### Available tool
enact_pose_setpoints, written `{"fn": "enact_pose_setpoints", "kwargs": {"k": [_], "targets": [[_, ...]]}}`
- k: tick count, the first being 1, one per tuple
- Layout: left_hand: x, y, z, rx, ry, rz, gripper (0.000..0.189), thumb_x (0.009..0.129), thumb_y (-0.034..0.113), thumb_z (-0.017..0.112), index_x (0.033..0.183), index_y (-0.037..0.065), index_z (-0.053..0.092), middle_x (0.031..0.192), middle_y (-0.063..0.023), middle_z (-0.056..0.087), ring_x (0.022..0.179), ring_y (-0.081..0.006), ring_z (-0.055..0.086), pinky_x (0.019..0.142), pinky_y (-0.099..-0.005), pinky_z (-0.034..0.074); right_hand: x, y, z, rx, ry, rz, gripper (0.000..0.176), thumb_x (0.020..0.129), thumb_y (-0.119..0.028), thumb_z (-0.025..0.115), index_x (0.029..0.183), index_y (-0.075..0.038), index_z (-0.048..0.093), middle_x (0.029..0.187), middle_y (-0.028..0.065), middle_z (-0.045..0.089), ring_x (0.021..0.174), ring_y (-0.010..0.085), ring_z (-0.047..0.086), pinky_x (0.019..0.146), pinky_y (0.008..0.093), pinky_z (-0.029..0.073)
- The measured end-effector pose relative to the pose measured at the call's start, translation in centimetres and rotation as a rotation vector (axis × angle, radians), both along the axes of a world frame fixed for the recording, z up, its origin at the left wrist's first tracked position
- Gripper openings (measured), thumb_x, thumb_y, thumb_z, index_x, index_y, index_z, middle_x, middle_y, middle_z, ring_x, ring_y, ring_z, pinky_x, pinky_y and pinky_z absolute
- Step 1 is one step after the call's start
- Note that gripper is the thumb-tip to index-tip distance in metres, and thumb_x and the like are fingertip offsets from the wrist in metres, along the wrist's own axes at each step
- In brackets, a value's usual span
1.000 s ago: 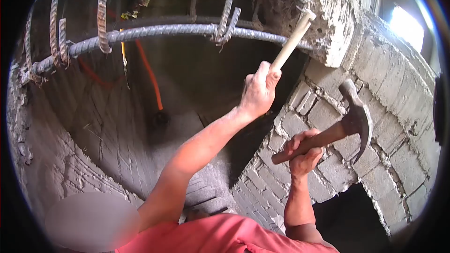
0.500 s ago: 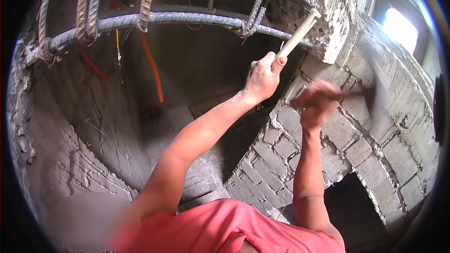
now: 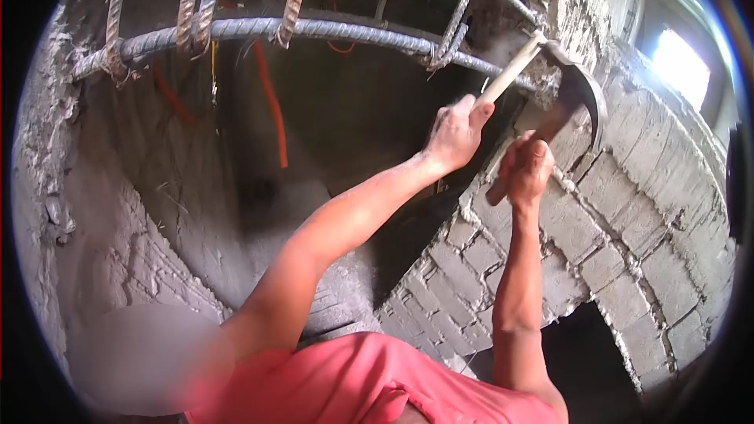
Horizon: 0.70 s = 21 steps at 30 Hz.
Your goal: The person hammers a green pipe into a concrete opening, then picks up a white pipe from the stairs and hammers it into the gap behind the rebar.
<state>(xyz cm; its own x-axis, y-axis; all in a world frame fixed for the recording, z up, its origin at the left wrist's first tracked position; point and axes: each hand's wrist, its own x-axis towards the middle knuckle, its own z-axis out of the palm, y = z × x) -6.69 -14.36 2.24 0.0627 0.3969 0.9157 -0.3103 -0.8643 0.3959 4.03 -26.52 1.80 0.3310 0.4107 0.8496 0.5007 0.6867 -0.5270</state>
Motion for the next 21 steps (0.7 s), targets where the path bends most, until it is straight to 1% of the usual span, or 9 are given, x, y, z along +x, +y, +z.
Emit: {"fn": "enact_pose_setpoints", "kwargs": {"k": [2, 6, 10, 11, 12, 13, 16, 18, 21], "targets": [[-0.5, -0.1, 0.1, -0.042, 0.109, 0.026, 0.053, 0.101, 0.05, 0.044, 0.081, 0.001, 0.049, 0.067, -0.0253, 0.054, 0.071, -0.0507, 0.056, 0.055, -0.049, 0.042, -0.2, -1.8, -0.3, 0.053, -0.07, -0.093, 0.051, 0.098, -0.055, 0.047, 0.093, -0.004, 0.051, 0.062, 0.003, 0.051, 0.048, 0.0126, 0.048, 0.042, 0.0278, 0.04], [-0.1, -0.8, 0.1, -0.051, 0.05, -0.032, 0.055, 0.101, 0.051, 0.045, 0.08, 0.0, 0.047, 0.064, -0.0242, 0.053, 0.067, -0.0504, 0.055, 0.053, -0.0481, 0.042, -5.3, -7.0, 3.2, 0.57, -0.237, 0.181, 0.071, 0.084, -0.081, 0.045, 0.1, -0.011, 0.051, 0.069, 0.0022, 0.05, 0.056, 0.0133, 0.046, 0.05, 0.0308, 0.046], [0.0, -0.4, -0.1, -0.079, 0.091, -0.052, 0.055, 0.101, 0.052, 0.044, 0.08, 0.001, 0.047, 0.061, -0.0238, 0.051, 0.066, -0.0496, 0.055, 0.052, -0.0465, 0.042, -6.3, -6.7, 4.0, 0.799, -0.373, 0.331, 0.079, 0.072, -0.088, 0.047, 0.093, -0.012, 0.056, 0.073, 0.0009, 0.047, 0.06, 0.0185, 0.047, 0.061, 0.0352, 0.044], [0.3, -0.1, -0.2, -0.06, 0.08, -0.034, 0.055, 0.101, 0.051, 0.044, 0.08, 0.001, 0.048, 0.061, -0.0237, 0.051, 0.066, -0.0493, 0.055, 0.052, -0.0465, 0.042, -5.5, -4.4, 3.9, 0.671, -0.39, -0.28, 0.074, 0.083, -0.082, 0.042, 0.084, -0.009, 0.054, 0.066, 0.0017, 0.05, 0.06, 0.019, 0.049, 0.059, 0.0354, 0.045], [0.5, 0.0, -0.3, -0.045, 0.07, -0.015, 0.055, 0.101, 0.051, 0.044, 0.08, 0.001, 0.049, 0.062, -0.0236, 0.051, 0.066, -0.049, 0.055, 0.053, -0.0466, 0.042, -0.6, -1.8, 1.4, 0.33, -0.426, -0.481, 0.068, 0.093, -0.072, 0.039, 0.08, -0.007, 0.052, 0.061, 0.0026, 0.052, 0.055, 0.0163, 0.05, 0.051, 0.0319, 0.043], [0.7, -0.1, -0.3, -0.046, 0.043, -0.015, 0.053, 0.102, 0.049, 0.044, 0.081, 0.001, 0.05, 0.063, -0.0245, 0.051, 0.068, -0.0497, 0.055, 0.053, -0.0469, 0.042, 0.6, -0.8, 0.8, -0.163, -0.05, -0.148, 0.058, 0.099, -0.06, 0.039, 0.081, -0.007, 0.052, 0.06, 0.0018, 0.051, 0.049, 0.0136, 0.047, 0.045, 0.0283, 0.04], [0.8, -0.3, -0.1, -0.046, 0.011, -0.003, 0.051, 0.101, 0.047, 0.046, 0.081, 0.001, 0.05, 0.065, -0.026, 0.052, 0.07, -0.0504, 0.055, 0.053, -0.0476, 0.041, -1.7, -3.6, 0.8, 0.178, -0.101, -0.024, 0.057, 0.098, -0.059, 0.044, 0.086, -0.004, 0.051, 0.062, 0.0026, 0.049, 0.048, 0.0125, 0.047, 0.043, 0.0264, 0.038], [1.0, -1.0, -0.3, -0.096, 0.047, -0.018, 0.053, 0.101, 0.048, 0.046, 0.079, 0.001, 0.048, 0.062, -0.0255, 0.051, 0.067, -0.0497, 0.056, 0.051, -0.0471, 0.04, -4.7, -6.7, 3.0, 0.373, -0.178, -0.03, 0.066, 0.09, -0.071, 0.048, 0.091, -0.005, 0.051, 0.064, 0.0025, 0.049, 0.052, 0.0115, 0.046, 0.047, 0.0266, 0.04], [1.1, -1.2, 0.0, -0.093, 0.049, -0.022, 0.054, 0.101, 0.049, 0.046, 0.078, 0.001, 0.048, 0.062, -0.0249, 0.051, 0.067, -0.0497, 0.056, 0.051, -0.0466, 0.041, -6.0, -9.2, 5.2, 0.655, -0.307, 0.308, 0.078, 0.078, -0.084, 0.049, 0.095, -0.008, 0.051, 0.065, 0.0018, 0.048, 0.055, 0.0112, 0.042, 0.052, 0.0279, 0.042]]}}
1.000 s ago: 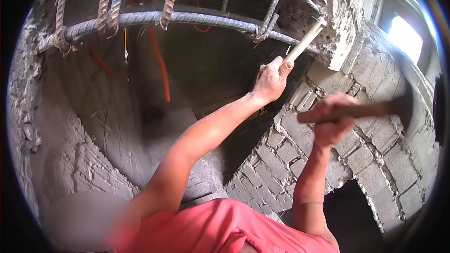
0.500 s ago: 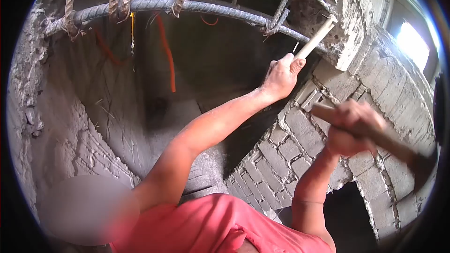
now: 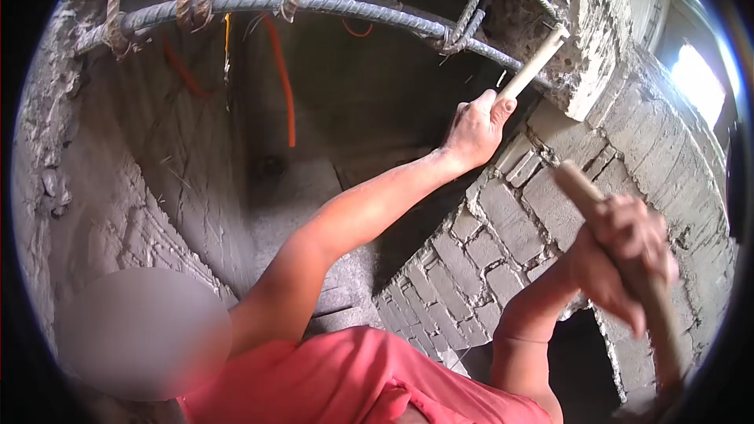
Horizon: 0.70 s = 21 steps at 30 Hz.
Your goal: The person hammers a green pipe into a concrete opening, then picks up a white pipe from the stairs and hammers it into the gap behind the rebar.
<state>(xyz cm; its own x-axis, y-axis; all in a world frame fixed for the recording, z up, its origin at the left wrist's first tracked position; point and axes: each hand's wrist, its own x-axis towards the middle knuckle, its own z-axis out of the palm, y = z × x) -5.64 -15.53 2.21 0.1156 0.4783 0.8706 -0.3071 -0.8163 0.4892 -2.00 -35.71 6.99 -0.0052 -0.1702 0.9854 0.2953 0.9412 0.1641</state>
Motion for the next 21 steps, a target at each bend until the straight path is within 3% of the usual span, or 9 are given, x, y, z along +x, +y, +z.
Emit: {"fn": "enact_pose_setpoints", "kwargs": {"k": [3, 4, 5, 6, 14, 16, 17, 18, 21], "targets": [[-0.1, -0.4, -0.2, -0.018, 0.023, 0.0, 0.055, 0.101, 0.051, 0.045, 0.078, 0.001, 0.048, 0.062, -0.0243, 0.051, 0.066, -0.0494, 0.056, 0.051, -0.0464, 0.042, -0.5, 2.5, 0.0, 0.181, 0.073, -0.379, 0.075, 0.08, -0.081, 0.048, 0.091, -0.007, 0.057, 0.064, -0.0007, 0.053, 0.061, 0.0177, 0.054, 0.06, 0.0361, 0.048], [0.0, -0.4, -0.1, -0.01, 0.005, 0.012, 0.052, 0.101, 0.048, 0.047, 0.079, 0.001, 0.049, 0.063, -0.0255, 0.053, 0.068, -0.0495, 0.057, 0.052, -0.0488, 0.042, 5.7, 7.2, -2.2, 0.356, 0.133, -1.091, 0.054, 0.096, -0.058, 0.052, 0.086, -0.005, 0.057, 0.062, 0.0021, 0.055, 0.058, 0.0176, 0.057, 0.055, 0.034, 0.048], [-0.1, -0.4, 0.1, -0.002, -0.018, 0.027, 0.05, 0.101, 0.046, 0.048, 0.08, 0.001, 0.049, 0.065, -0.0267, 0.055, 0.07, -0.0495, 0.058, 0.052, -0.0512, 0.042, 7.0, 7.7, -3.9, -0.502, 0.127, -0.705, 0.032, 0.101, -0.03, 0.045, 0.084, -0.005, 0.057, 0.061, 0.0028, 0.053, 0.051, 0.0151, 0.053, 0.047, 0.0301, 0.044], [-0.5, -0.9, 0.3, -0.039, -0.012, 0.003, 0.049, 0.1, 0.045, 0.049, 0.08, 0.001, 0.05, 0.066, -0.0265, 0.056, 0.07, -0.0495, 0.058, 0.053, -0.052, 0.042, 6.8, 8.1, -4.4, -0.75, 0.265, -0.444, 0.034, 0.1, -0.033, 0.046, 0.084, -0.005, 0.055, 0.062, 0.0032, 0.053, 0.046, 0.0137, 0.049, 0.042, 0.0267, 0.04], [-0.8, -0.3, 0.2, -0.04, 0.058, -0.024, 0.058, 0.101, 0.053, 0.042, 0.079, 0.0, 0.047, 0.063, -0.0242, 0.052, 0.066, -0.05, 0.055, 0.054, -0.0477, 0.043, 0.2, 1.4, 0.0, 0.079, -0.034, -0.016, 0.073, 0.082, -0.082, 0.047, 0.097, -0.01, 0.052, 0.062, 0.0007, 0.046, 0.049, 0.0156, 0.047, 0.048, 0.0315, 0.046], [-0.5, -0.3, 0.1, -0.034, 0.043, -0.024, 0.058, 0.101, 0.053, 0.041, 0.079, 0.0, 0.047, 0.063, -0.0241, 0.052, 0.066, -0.0502, 0.055, 0.054, -0.0477, 0.043, 0.4, 3.6, 0.1, 0.191, -0.062, -0.379, 0.069, 0.087, -0.074, 0.05, 0.091, -0.006, 0.057, 0.064, 0.0009, 0.051, 0.051, 0.0177, 0.049, 0.054, 0.0315, 0.047], [-0.4, -0.5, 0.1, -0.03, 0.025, -0.017, 0.059, 0.101, 0.054, 0.041, 0.079, 0.0, 0.048, 0.063, -0.0241, 0.052, 0.067, -0.0503, 0.055, 0.054, -0.0476, 0.043, 5.7, 7.2, -2.2, 0.269, -0.016, -1.001, 0.056, 0.097, -0.058, 0.05, 0.088, -0.004, 0.058, 0.065, 0.0002, 0.052, 0.051, 0.0162, 0.05, 0.052, 0.0295, 0.045], [-0.4, -0.4, 0.2, -0.031, 0.021, -0.015, 0.059, 0.101, 0.054, 0.041, 0.079, 0.0, 0.048, 0.063, -0.0241, 0.052, 0.067, -0.0503, 0.055, 0.054, -0.0476, 0.043, 7.5, 8.0, -4.6, -0.566, 0.144, -0.649, 0.05, 0.103, -0.047, 0.041, 0.075, -0.007, 0.054, 0.058, 0.0031, 0.054, 0.048, 0.0124, 0.05, 0.045, 0.0278, 0.04], [-0.6, 0.2, 1.2, -0.006, -0.028, 0.034, 0.06, 0.101, 0.055, 0.041, 0.08, 0.0, 0.049, 0.063, -0.0239, 0.052, 0.067, -0.0504, 0.055, 0.054, -0.0468, 0.043, 7.2, 7.2, -5.6, -0.662, 0.24, -0.382, 0.052, 0.098, -0.057, 0.046, 0.08, -0.008, 0.051, 0.06, 0.002, 0.049, 0.047, 0.0112, 0.047, 0.041, 0.0254, 0.037]]}}
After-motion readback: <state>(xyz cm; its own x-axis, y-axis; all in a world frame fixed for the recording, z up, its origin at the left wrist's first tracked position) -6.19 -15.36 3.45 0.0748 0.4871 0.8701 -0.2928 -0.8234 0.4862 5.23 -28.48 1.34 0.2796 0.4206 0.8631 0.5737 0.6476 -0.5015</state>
